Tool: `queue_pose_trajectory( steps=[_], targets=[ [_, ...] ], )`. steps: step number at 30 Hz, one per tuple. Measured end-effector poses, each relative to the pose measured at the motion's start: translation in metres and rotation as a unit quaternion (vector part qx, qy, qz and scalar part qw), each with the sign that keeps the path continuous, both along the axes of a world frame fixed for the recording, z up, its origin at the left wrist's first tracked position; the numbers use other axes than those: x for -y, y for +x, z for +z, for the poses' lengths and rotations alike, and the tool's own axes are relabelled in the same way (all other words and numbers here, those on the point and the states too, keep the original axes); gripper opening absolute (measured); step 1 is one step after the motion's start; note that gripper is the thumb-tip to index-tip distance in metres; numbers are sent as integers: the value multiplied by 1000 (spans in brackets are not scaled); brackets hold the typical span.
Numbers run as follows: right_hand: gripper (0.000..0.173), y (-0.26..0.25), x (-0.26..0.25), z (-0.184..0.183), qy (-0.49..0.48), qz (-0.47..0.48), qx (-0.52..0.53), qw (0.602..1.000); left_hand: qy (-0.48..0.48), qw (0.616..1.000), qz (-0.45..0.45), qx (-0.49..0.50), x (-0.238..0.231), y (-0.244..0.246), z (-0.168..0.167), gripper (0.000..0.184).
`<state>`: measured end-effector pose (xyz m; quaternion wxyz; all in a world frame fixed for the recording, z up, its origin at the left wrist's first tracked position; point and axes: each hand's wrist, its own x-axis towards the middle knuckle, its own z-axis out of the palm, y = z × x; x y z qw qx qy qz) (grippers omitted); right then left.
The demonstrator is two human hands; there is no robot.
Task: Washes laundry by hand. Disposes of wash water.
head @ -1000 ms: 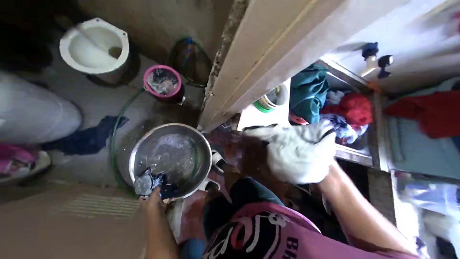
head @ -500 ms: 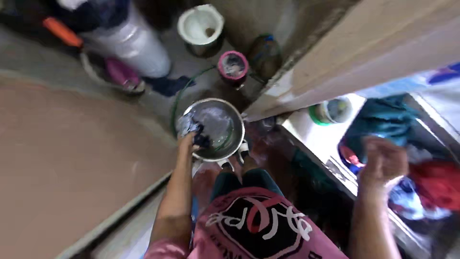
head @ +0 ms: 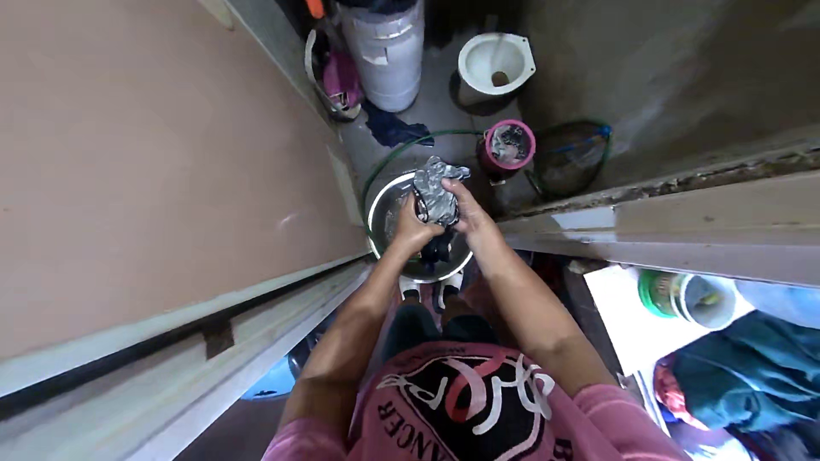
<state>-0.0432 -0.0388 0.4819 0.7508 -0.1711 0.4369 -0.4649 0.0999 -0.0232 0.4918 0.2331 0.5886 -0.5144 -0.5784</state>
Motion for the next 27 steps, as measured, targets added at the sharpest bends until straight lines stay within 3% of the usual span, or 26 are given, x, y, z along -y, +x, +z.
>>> queue_pose_trajectory(
  steps=[4, 8, 13, 18, 20, 22, 25, 27],
  targets=[
    [25, 15, 7, 12, -16, -63, -30, 997, -53, 998, -17, -20, 11, 5, 2, 102],
    [40, 35, 21, 13, -24, -174, -111, 978, -90, 995, 26, -17, 12, 2, 3, 104],
    [33, 40, 30, 6, -35, -207, -182, 961, -132, 988, 81, -18, 13, 5, -6, 102],
    [21, 44, 44, 6, -44, -295, -64, 952, -133, 968, 211, -38, 1, 5, -23, 89],
    [22, 48, 47, 11, -61, -320, -33, 945, -24, 962, 242, -120, -6, 4, -29, 89],
    [26, 54, 47, 10, -66, -329, -35, 941, 62, 933, 255, -248, -7, 2, -32, 85],
    [30, 57, 41, 2, -80, -326, -39, 941, 109, 863, 267, -416, -7, 1, -36, 71],
    [29, 57, 33, -1, -77, -327, -60, 940, 92, 834, 262, -477, -2, 4, -34, 81]
  ],
)
